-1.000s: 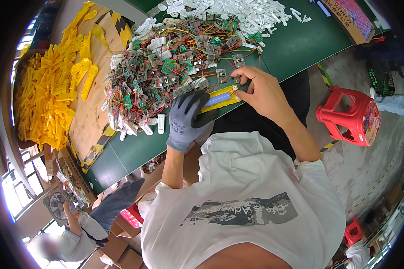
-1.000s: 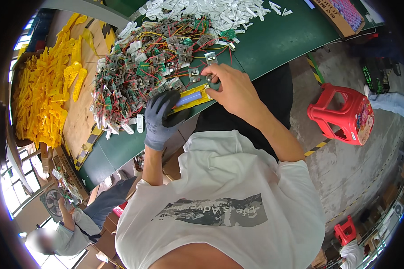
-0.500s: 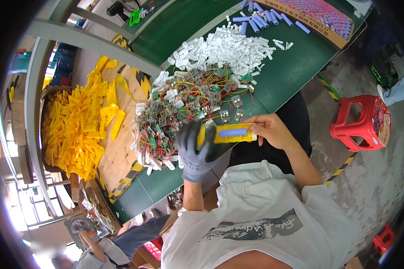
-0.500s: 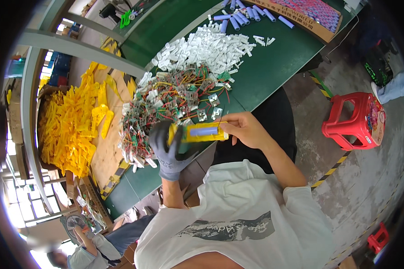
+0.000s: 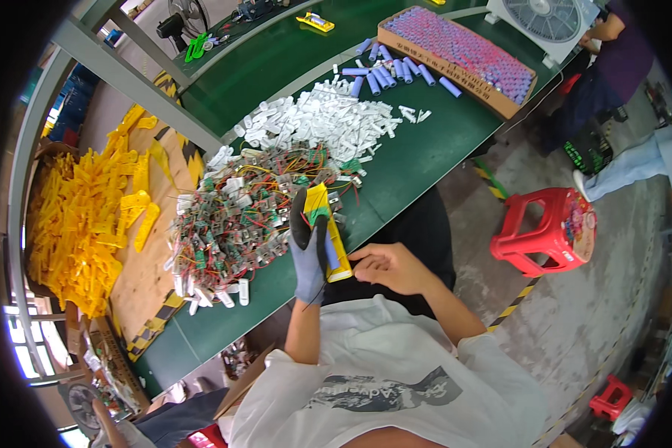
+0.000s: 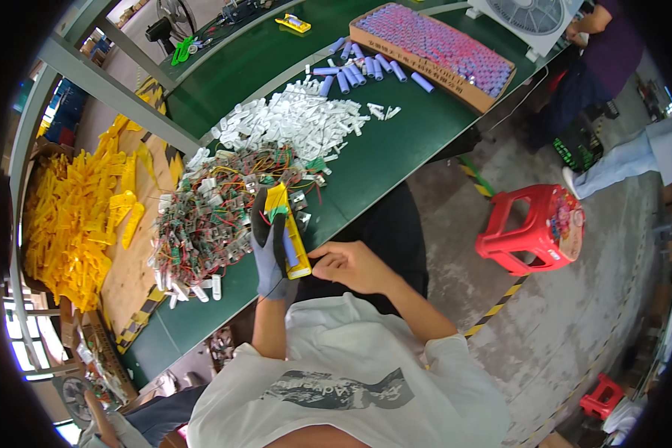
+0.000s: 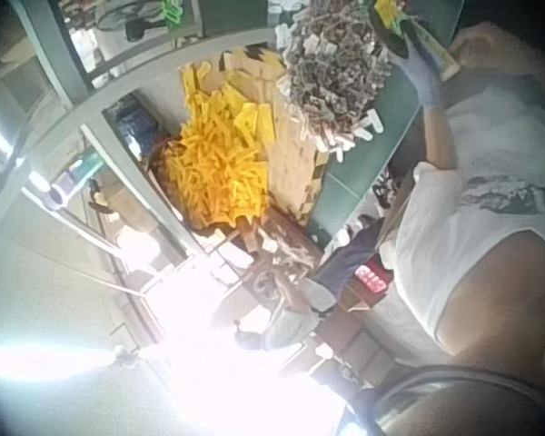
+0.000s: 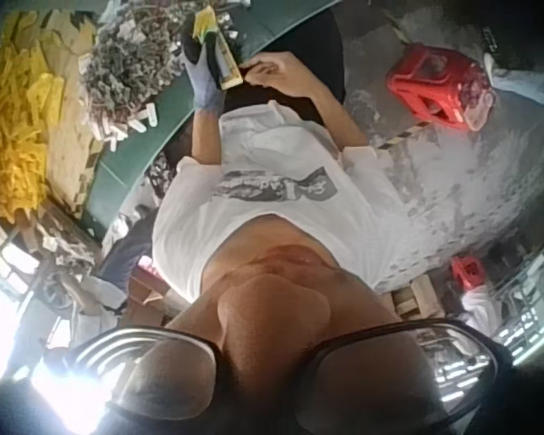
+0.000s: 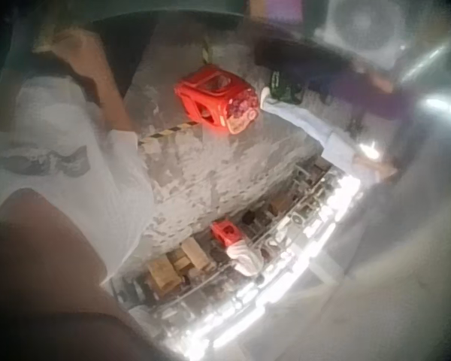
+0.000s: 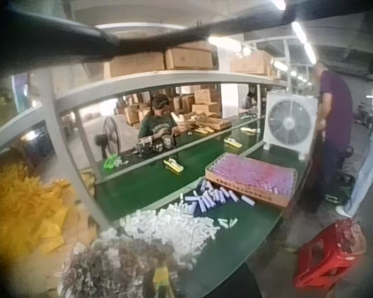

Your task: Manually assembling small electronic circuit boards into yellow plastic housings.

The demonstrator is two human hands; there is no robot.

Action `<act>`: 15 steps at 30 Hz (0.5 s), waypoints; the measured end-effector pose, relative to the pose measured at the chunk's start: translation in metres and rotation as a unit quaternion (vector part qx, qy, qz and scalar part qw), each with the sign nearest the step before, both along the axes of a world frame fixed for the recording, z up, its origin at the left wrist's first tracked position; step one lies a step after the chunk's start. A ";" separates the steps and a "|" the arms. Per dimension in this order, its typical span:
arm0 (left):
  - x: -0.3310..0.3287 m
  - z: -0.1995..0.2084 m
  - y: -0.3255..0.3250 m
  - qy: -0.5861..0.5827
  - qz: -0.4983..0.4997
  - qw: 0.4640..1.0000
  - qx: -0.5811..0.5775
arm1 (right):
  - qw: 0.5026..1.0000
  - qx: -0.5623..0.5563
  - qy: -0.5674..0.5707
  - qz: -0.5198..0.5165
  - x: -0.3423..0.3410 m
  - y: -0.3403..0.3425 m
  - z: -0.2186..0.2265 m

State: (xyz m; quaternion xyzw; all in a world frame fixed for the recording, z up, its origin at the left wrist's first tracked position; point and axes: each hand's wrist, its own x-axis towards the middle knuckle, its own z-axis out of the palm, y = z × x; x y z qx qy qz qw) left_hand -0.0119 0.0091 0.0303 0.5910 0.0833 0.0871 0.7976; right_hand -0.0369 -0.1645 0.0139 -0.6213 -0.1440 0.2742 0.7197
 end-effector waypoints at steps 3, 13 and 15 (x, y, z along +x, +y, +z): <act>-0.012 -0.003 0.008 0.037 -0.001 0.996 -0.079 | 0.992 -0.079 -0.099 -0.030 0.061 -0.039 0.004; -0.020 -0.020 0.014 -0.047 -0.003 0.983 0.177 | 0.697 -0.444 -0.335 -0.453 0.290 -0.161 -0.020; -0.023 -0.026 0.015 -0.061 -0.009 0.973 0.223 | 0.684 -0.441 -0.352 -0.462 0.296 -0.158 -0.026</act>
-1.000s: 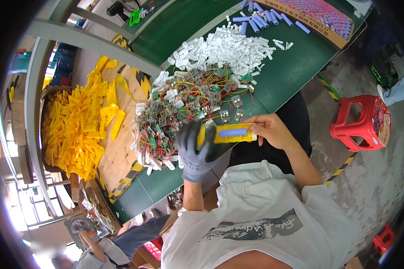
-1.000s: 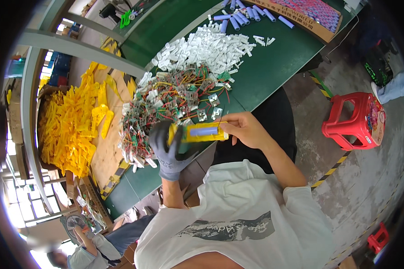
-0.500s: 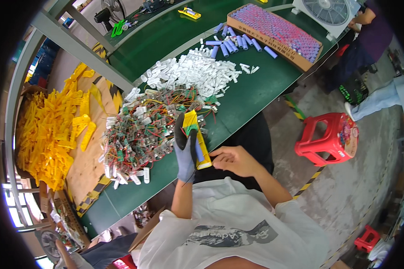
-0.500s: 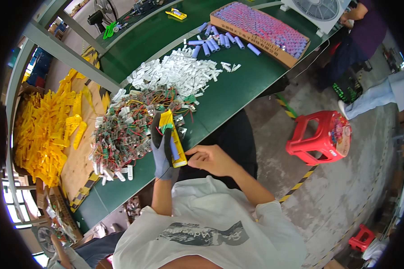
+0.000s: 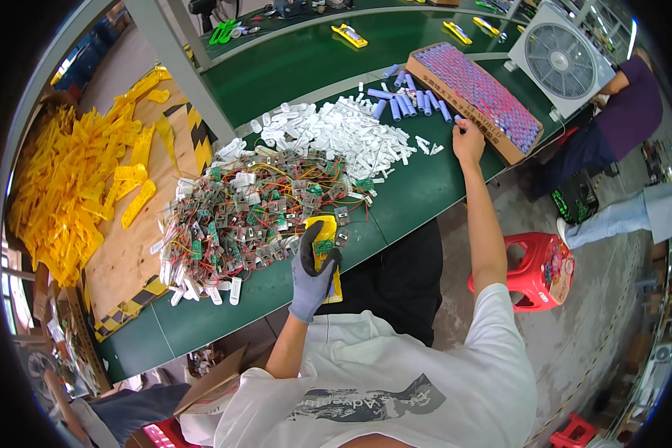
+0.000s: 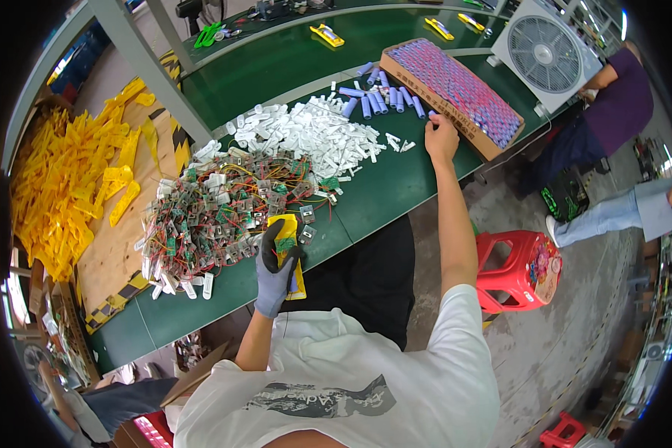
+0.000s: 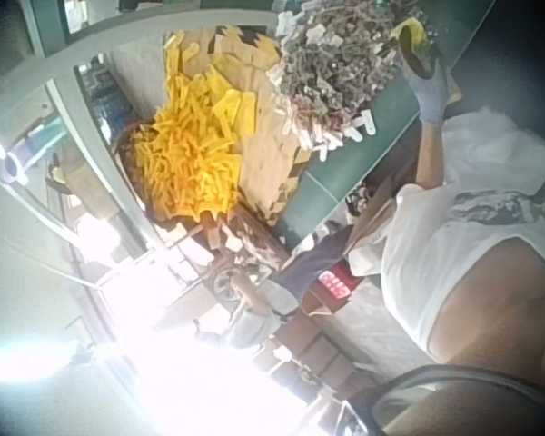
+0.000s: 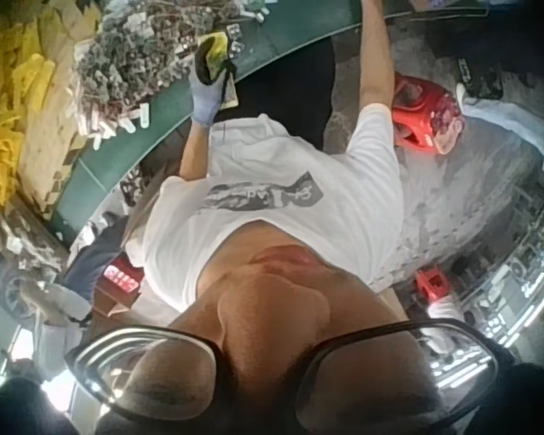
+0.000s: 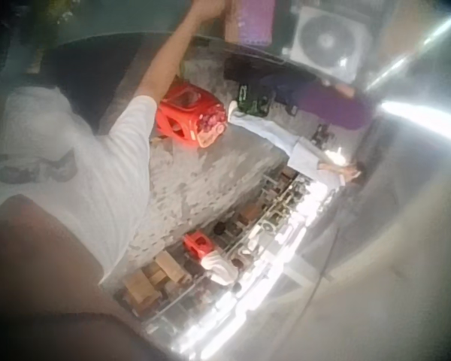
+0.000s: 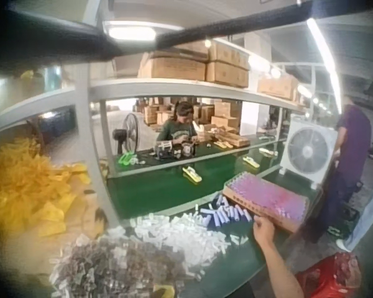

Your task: Manually assembling small electronic circuit boards into yellow plastic housings.

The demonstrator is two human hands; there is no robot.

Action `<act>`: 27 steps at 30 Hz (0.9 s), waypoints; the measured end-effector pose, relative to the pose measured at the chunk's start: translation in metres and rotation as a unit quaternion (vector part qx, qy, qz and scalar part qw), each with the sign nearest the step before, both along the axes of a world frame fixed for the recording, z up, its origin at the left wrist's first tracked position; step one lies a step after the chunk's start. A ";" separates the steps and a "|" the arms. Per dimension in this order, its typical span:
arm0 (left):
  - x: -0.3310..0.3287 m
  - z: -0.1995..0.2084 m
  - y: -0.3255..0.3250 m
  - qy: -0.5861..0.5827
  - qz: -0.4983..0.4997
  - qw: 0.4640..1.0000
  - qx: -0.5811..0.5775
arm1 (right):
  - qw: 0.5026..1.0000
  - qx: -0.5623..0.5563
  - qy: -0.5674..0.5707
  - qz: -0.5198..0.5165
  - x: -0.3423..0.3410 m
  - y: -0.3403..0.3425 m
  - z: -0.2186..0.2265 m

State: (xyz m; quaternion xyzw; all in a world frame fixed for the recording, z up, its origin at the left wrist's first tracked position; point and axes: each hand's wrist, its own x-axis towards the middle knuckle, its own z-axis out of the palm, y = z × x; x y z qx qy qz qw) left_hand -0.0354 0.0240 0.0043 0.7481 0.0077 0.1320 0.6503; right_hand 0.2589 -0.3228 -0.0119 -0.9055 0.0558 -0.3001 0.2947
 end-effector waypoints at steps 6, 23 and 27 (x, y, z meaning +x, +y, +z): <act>-0.001 0.003 0.005 0.032 -0.020 0.998 0.041 | 0.999 -0.029 0.010 0.038 -0.017 0.025 0.000; 0.000 0.002 -0.001 0.021 -0.009 0.997 0.071 | 0.998 -0.017 0.022 0.048 -0.019 0.020 -0.001; 0.001 -0.001 0.000 0.015 -0.010 0.998 0.064 | 0.999 -0.013 0.023 0.048 -0.019 0.020 -0.001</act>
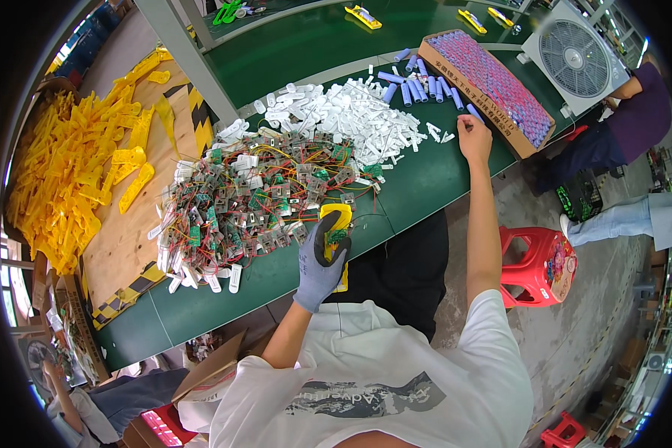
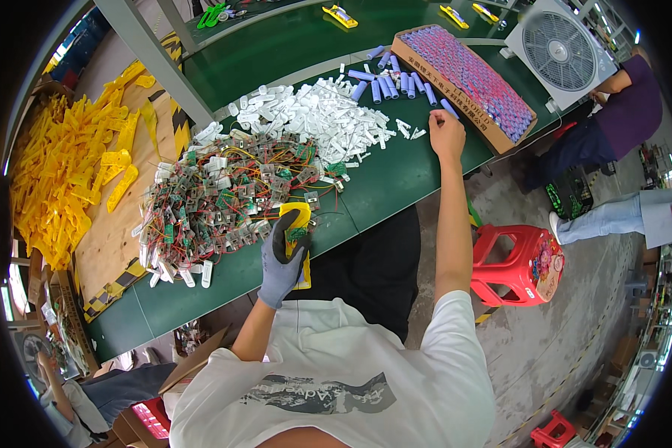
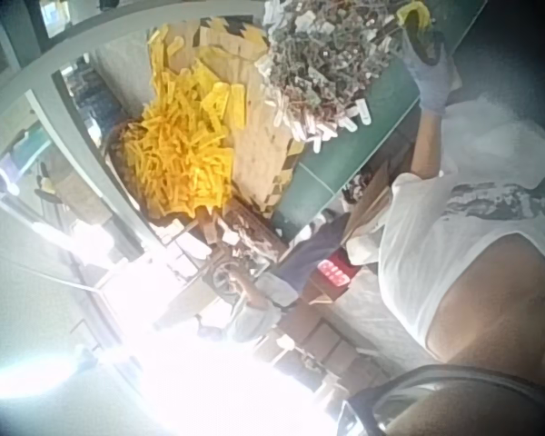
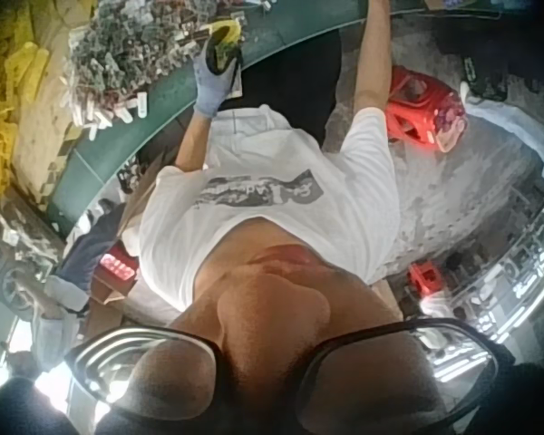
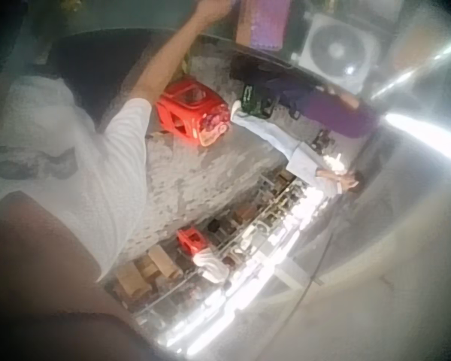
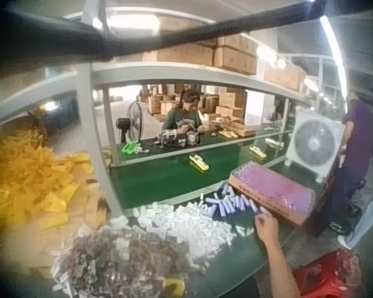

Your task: Manually assembling small electronic circuit boards into yellow plastic housings.

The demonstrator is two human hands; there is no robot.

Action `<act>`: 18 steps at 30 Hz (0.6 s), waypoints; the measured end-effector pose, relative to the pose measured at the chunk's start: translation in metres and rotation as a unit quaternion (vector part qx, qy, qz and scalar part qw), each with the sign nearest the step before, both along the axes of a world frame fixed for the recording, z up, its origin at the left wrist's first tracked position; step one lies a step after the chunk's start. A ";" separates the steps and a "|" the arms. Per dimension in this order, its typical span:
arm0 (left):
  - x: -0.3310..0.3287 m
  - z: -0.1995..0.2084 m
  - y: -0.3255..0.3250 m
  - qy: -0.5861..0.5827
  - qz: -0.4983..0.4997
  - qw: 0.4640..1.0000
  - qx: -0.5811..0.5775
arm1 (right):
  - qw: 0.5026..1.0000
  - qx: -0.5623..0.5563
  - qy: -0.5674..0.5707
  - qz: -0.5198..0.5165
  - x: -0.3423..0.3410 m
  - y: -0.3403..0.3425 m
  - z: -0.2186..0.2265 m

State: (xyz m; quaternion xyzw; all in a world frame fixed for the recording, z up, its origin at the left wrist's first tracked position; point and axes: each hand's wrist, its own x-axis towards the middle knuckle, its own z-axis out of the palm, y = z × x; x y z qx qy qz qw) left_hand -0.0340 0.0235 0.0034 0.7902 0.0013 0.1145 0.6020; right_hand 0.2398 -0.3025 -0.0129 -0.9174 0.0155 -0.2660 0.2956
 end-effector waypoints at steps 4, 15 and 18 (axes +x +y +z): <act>0.000 0.003 0.000 0.008 -0.003 1.000 0.008 | 1.000 0.003 -0.003 0.003 0.000 0.000 0.000; -0.001 0.004 0.000 -0.008 -0.003 1.000 0.026 | 1.000 0.007 0.002 0.001 -0.003 0.001 0.001; -0.001 0.004 -0.001 -0.012 0.003 0.999 0.037 | 1.000 0.011 -0.001 0.003 -0.004 0.001 0.004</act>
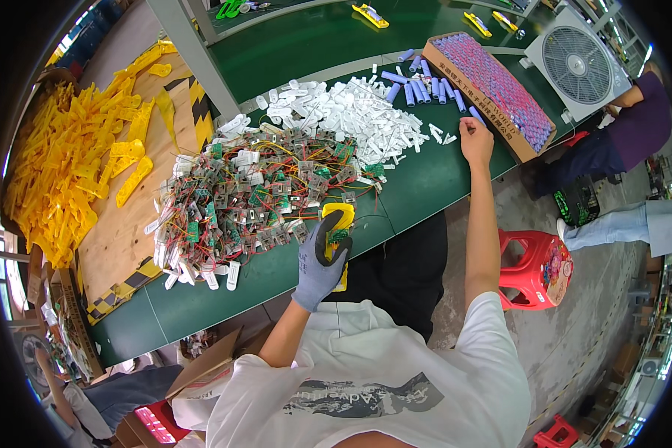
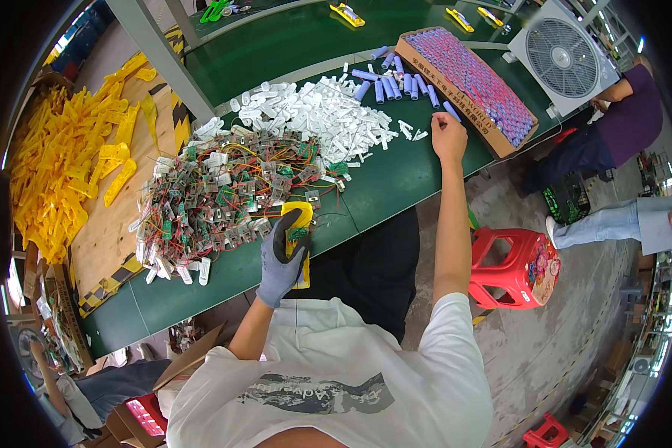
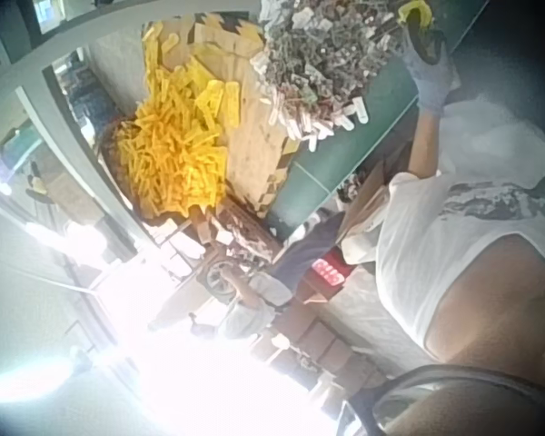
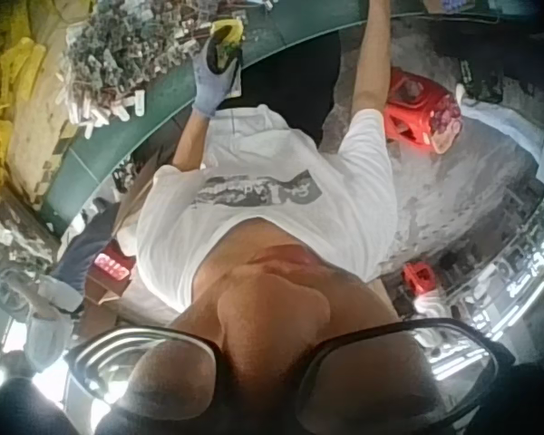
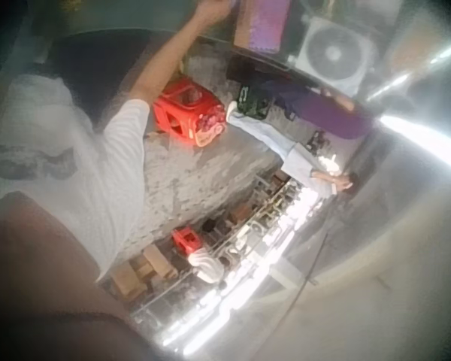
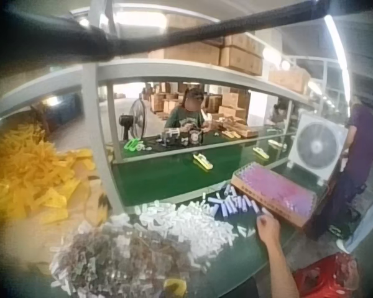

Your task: Manually assembling small electronic circuit boards into yellow plastic housings.

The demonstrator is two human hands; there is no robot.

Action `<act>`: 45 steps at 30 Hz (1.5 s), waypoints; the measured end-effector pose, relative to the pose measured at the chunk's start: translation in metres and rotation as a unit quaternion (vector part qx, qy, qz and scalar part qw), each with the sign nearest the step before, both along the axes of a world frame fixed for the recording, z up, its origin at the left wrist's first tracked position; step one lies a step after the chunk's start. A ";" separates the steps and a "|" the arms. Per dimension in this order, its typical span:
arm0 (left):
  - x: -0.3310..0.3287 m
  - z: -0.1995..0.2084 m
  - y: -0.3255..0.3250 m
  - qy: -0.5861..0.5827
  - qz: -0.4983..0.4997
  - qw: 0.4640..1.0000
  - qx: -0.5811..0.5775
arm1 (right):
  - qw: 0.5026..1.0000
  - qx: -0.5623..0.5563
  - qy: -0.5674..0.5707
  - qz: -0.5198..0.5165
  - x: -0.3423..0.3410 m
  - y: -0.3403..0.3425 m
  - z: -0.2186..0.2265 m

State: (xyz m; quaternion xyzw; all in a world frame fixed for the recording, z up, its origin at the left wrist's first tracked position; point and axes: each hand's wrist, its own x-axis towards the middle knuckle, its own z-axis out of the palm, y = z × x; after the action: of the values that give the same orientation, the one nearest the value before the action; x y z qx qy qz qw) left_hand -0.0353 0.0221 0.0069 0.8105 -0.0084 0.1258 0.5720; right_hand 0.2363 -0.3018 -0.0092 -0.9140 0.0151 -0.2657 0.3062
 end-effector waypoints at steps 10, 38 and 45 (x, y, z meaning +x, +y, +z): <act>0.004 -0.006 0.002 -0.014 0.007 1.000 -0.019 | 0.992 0.059 -0.110 0.024 0.014 0.010 0.005; -0.002 -0.011 0.009 -0.042 0.025 0.981 -0.186 | 0.923 -0.050 0.175 0.340 0.070 0.287 0.066; -0.001 0.003 0.009 -0.010 0.003 0.978 -0.207 | 0.937 0.019 0.063 0.342 -0.019 0.198 0.051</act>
State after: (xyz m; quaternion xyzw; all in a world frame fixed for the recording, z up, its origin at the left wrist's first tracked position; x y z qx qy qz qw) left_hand -0.0362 0.0309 0.0104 0.6731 0.0144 0.1346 0.7271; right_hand 0.2173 -0.1042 0.0422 -0.8729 -0.2744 -0.0868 0.3939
